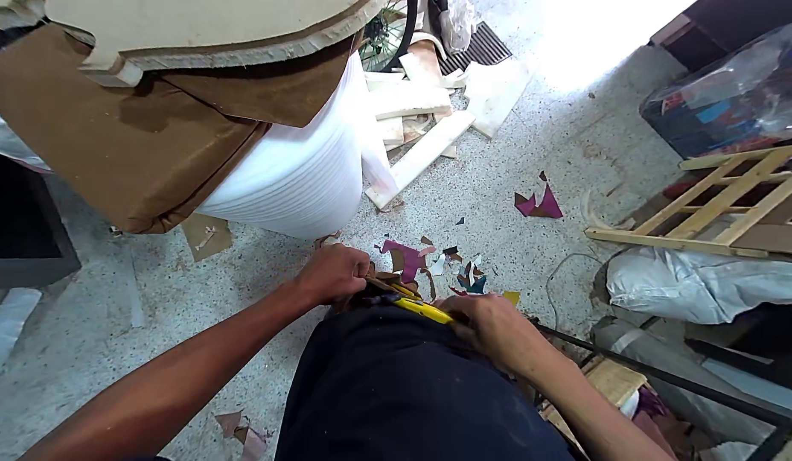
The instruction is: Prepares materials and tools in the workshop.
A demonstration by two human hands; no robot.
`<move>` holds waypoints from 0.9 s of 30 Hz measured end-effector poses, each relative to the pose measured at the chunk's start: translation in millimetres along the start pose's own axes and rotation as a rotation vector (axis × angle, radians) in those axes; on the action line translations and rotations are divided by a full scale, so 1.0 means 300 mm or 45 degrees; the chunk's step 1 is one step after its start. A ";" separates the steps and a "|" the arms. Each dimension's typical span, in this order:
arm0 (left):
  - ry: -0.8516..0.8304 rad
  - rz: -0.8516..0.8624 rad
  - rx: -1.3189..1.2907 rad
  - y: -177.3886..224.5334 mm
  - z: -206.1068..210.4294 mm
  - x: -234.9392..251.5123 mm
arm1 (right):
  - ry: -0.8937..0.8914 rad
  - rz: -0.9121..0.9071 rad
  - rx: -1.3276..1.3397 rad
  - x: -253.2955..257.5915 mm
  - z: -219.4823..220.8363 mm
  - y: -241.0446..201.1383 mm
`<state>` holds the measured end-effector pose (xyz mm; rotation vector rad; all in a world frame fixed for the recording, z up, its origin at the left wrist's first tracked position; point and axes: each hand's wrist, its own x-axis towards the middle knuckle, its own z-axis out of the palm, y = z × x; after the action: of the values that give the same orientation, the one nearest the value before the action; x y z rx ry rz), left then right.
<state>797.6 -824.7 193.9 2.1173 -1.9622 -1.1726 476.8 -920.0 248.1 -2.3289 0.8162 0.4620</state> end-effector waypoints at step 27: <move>-0.669 1.055 0.753 0.872 0.465 0.500 | 0.428 0.648 0.221 -0.721 0.274 0.073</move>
<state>491.3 -945.0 148.1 0.8397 -3.2407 -1.0891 291.1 -785.4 285.3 -2.0512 1.5599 0.1928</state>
